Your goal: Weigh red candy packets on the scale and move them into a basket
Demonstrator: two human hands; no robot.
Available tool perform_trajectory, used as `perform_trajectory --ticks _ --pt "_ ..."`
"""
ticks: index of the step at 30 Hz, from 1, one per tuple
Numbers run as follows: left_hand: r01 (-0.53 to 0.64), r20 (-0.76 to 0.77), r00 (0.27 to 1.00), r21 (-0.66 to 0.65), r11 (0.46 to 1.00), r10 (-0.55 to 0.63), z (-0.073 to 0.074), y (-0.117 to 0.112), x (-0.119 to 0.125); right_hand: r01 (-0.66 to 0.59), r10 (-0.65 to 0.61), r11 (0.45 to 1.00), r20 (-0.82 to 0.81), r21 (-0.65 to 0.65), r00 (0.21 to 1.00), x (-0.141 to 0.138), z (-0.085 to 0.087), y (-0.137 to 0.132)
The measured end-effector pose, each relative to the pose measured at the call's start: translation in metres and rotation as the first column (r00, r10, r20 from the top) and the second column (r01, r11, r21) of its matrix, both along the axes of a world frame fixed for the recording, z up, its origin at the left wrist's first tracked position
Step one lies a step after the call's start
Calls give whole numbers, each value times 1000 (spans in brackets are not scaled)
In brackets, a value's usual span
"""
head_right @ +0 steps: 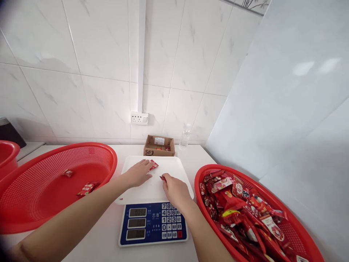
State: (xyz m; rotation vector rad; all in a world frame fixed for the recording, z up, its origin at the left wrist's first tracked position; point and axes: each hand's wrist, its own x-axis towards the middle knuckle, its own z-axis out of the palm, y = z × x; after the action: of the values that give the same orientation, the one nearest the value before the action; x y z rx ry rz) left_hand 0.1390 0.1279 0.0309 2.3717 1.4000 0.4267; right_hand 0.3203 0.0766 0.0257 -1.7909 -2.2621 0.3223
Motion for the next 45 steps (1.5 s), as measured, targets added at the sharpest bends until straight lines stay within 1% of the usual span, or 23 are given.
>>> perform_trajectory --ticks 3,5,6,8,10,11,12,14,16,17,19,22,24,26,28,29,30,32,34,36,38,41,45 --pt "-54 110 992 -80 995 62 -7 18 6 49 -53 999 -231 -21 971 11 -5 -10" --pt "-71 227 968 -146 987 103 -7 22 5 65 -80 997 -484 -49 871 16 -9 -15" --pt "-64 299 947 -183 981 117 -5 20 3 65 -97 995 -622 -75 777 17 -10 -18" --pt "-4 456 881 -260 966 127 1 8 0 33 -145 988 -842 -150 519 15 -11 -24" --pt "103 607 784 -328 939 126 8 -13 -3 -44 -192 977 -945 -210 265 11 -8 -31" --pt "161 671 730 -352 922 128 11 -26 -5 -92 -209 970 -963 -227 171 8 -5 -34" --pt "210 723 678 -367 906 135 13 -39 -6 -140 -223 962 -969 -236 104 6 -3 -37" --pt "277 790 590 -389 879 164 15 -63 -8 -223 -231 946 -972 -237 50 0 1 -42" --pt "328 835 498 -430 841 234 13 -83 -10 -272 -211 936 -975 -224 74 -5 4 -46" --pt "345 847 457 -449 824 271 11 -91 -11 -291 -190 932 -975 -216 116 -8 5 -48" --pt "370 858 406 -469 802 315 6 -104 -12 -323 -128 924 -960 -207 248 -15 6 -54" --pt "351 863 407 -450 821 299 -1 -117 -15 -359 -41 908 -898 -217 438 -26 8 -63" --pt "308 856 422 -446 841 299 -2 -123 -21 -367 -21 900 -864 -236 503 -30 7 -69" --pt "180 830 455 -441 880 323 1 -126 -32 -351 -14 903 -832 -249 554 -29 4 -73" --pt "-54 784 498 -399 915 371 8 -125 -49 -300 -21 920 -797 -251 604 -25 1 -76" --pt "-194 752 520 -358 913 405 12 -124 -60 -272 -31 929 -783 -252 621 -22 -1 -77" --pt "-331 706 549 -307 892 447 17 -122 -72 -247 -44 935 -774 -254 631 -19 -2 -77" --pt "-541 558 624 -199 818 548 23 -116 -97 -212 -71 942 -767 -262 637 -12 -4 -78" --pt "-641 339 698 -97 761 631 26 -110 -121 -189 -87 944 -754 -272 651 -6 -4 -80" --pt "-637 106 766 -9 771 634 24 -104 -142 -147 -110 947 -714 -287 691 1 -4 -81" --pt "-569 -70 820 7 822 568 19 -98 -158 -86 -140 950 -658 -299 740 8 -5 -83" --pt "-435 -219 888 -121 892 403 12 -85 -174 -10 -182 956 -620 -294 763 19 -8 -85" --pt "-285 -345 922 -301 910 175 -3 -65 -179 11 -200 955 -620 -296 759 28 -16 -85"
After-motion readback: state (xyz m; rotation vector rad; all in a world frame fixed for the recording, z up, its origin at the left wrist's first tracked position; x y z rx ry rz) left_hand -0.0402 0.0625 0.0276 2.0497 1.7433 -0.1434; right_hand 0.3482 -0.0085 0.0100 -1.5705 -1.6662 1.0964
